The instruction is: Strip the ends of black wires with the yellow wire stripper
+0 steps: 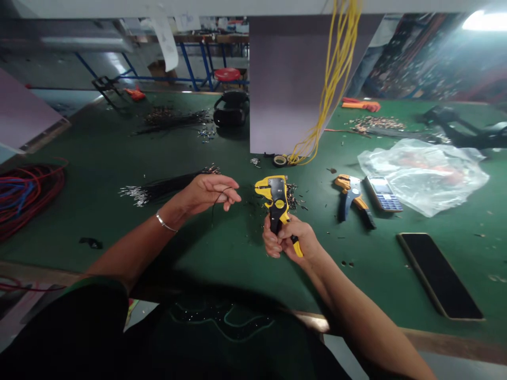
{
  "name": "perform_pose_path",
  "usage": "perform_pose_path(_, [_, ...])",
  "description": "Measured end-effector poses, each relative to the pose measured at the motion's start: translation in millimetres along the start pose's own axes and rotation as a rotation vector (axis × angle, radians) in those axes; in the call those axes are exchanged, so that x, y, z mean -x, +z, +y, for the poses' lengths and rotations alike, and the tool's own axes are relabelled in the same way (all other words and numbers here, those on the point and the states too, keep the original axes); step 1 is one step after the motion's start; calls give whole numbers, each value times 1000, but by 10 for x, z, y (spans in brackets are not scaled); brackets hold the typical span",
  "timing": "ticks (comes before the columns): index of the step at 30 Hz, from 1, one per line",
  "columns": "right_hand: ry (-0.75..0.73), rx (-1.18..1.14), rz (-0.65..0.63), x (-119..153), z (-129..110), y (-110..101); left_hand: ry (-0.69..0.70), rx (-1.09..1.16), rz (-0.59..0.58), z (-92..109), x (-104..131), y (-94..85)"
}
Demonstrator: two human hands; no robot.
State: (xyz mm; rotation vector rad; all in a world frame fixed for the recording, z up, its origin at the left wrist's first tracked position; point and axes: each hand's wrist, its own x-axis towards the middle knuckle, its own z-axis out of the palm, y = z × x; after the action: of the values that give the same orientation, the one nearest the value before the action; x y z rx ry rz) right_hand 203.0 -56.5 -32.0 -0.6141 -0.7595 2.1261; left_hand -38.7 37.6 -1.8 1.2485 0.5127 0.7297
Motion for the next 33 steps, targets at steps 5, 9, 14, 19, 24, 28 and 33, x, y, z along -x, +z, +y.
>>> perform_pose_path(5, [5,-7,-52,-10,22,-4,164,-281,220,26,1,33])
perform_pose_path(9, [-1,-2,-74,-26,88,26,218,-219,247,77,13,91])
perform_pose_path(14, [1,21,-80,-26,194,112,121,208,199,84,21,218])
perform_pose_path(19, [-42,21,-10,-9,222,134,88,338,274,170,40,215])
perform_pose_path(24, [-71,50,-17,-12,223,100,115,259,387,164,31,193])
perform_pose_path(28, [-87,147,6,-49,305,28,135,151,427,125,24,189])
perform_pose_path(33, [-99,489,125,-53,342,-5,171,166,458,108,34,113])
